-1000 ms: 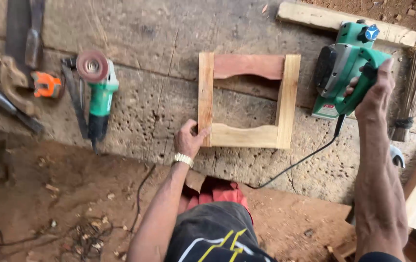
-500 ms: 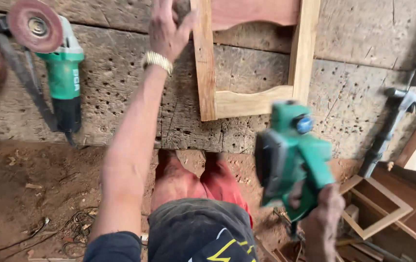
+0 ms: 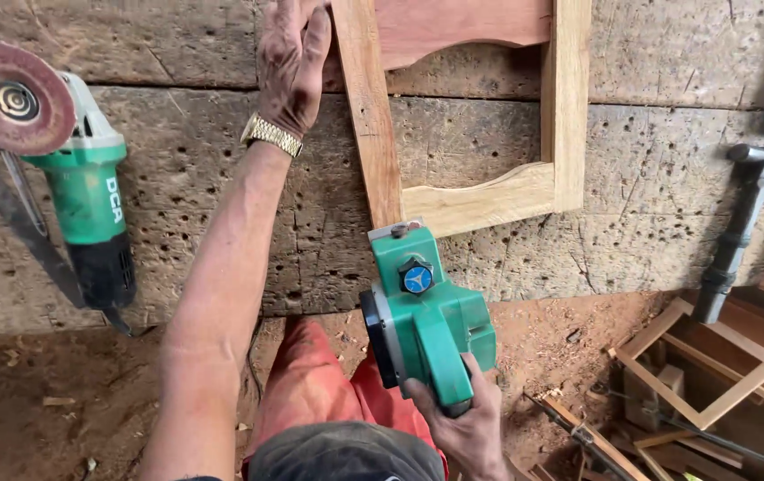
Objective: The person uses a green angle grinder with a sanding disc to smooth the edges and surfaces of a wooden frame on a workbench. They rotate the frame to access different sides and later use a green electric planer on the wood.
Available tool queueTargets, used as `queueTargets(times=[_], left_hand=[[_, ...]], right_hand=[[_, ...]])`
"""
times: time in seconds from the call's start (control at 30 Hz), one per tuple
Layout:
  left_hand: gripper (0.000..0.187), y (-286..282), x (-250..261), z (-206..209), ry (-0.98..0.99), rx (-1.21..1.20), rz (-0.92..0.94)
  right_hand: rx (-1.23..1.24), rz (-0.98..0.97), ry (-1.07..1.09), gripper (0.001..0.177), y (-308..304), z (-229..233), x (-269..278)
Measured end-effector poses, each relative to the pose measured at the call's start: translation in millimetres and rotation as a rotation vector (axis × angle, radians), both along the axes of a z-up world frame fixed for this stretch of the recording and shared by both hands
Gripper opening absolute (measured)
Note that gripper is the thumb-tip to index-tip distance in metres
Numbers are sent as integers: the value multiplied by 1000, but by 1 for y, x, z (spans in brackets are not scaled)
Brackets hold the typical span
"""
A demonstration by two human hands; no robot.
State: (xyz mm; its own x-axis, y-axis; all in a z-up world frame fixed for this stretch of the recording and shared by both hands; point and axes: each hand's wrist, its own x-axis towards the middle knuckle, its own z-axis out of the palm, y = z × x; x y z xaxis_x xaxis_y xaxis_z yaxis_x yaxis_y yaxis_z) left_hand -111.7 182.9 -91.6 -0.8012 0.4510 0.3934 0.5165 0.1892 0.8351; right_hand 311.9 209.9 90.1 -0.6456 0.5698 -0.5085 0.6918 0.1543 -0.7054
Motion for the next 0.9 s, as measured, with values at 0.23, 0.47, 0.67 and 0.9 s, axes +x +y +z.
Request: queueTargets(times=[0.23, 0.47, 0.67, 0.9], left_hand=[[56, -1, -10, -15, -117, -3, 3], [60, -11, -7, 11, -53, -73, -18], [64, -15, -12, 18, -140, -116, -42], [62, -15, -12, 26, -138, -94, -67]], right_hand=[[-28, -54, 113, 18, -2, 7, -33], [9, -51, -10, 17, 9, -1, -52], [41, -33, 12, 20, 13, 0, -70], [27, -36, -22, 20, 16, 1, -85]])
